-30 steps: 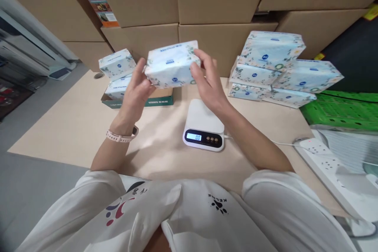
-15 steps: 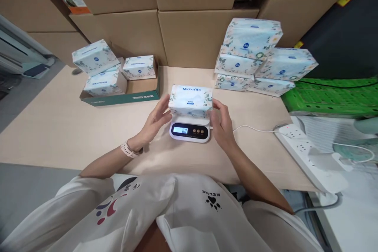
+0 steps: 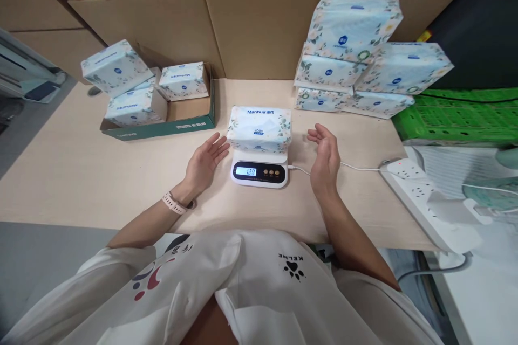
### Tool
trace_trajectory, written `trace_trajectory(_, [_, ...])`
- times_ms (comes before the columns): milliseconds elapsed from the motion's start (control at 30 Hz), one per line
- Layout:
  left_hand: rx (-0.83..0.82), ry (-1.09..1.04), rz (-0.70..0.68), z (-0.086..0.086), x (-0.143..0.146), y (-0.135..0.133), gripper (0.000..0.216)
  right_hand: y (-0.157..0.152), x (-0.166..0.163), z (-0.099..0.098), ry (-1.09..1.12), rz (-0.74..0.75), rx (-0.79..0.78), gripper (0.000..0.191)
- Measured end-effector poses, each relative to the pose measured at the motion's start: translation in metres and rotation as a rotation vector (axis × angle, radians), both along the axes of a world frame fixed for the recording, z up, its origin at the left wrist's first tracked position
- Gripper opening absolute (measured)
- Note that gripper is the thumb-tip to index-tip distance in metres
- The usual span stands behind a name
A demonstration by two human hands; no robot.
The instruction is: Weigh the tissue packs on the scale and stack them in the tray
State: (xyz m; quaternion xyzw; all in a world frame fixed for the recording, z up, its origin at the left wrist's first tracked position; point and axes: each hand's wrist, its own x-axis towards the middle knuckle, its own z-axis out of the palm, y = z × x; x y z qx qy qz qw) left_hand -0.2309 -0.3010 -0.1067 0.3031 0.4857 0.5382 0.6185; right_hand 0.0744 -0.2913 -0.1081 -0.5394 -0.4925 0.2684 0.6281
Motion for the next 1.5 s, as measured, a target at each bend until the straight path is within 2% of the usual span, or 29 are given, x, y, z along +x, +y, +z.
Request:
trace_trajectory(467, [0.035,0.007,-0.005,-0.0077,-0.0026,0.0014,0.068,-0.0003,-0.001,-0.002,-0.003,0.028,0.007,0.065])
trace_trajectory(900, [0.033,0.052,-0.023,-0.0032,-0.0004,0.0007,0.075,-0.0022,-0.0016,-0.0023,-0.051,0.053,-0.037,0.07])
trace_trajectory(1300, [0.025,0.042,-0.008,0.0011,0.0002,0.0009,0.072,-0.0026,-0.0038,-0.004,-0.059,0.088,-0.057,0.072])
trace_trajectory(1500, [0.069,0.051,-0.057,0.0023,0.0,0.0012,0.07,-0.0042,-0.0024,-0.0036,-0.075,0.173,-0.129,0.078])
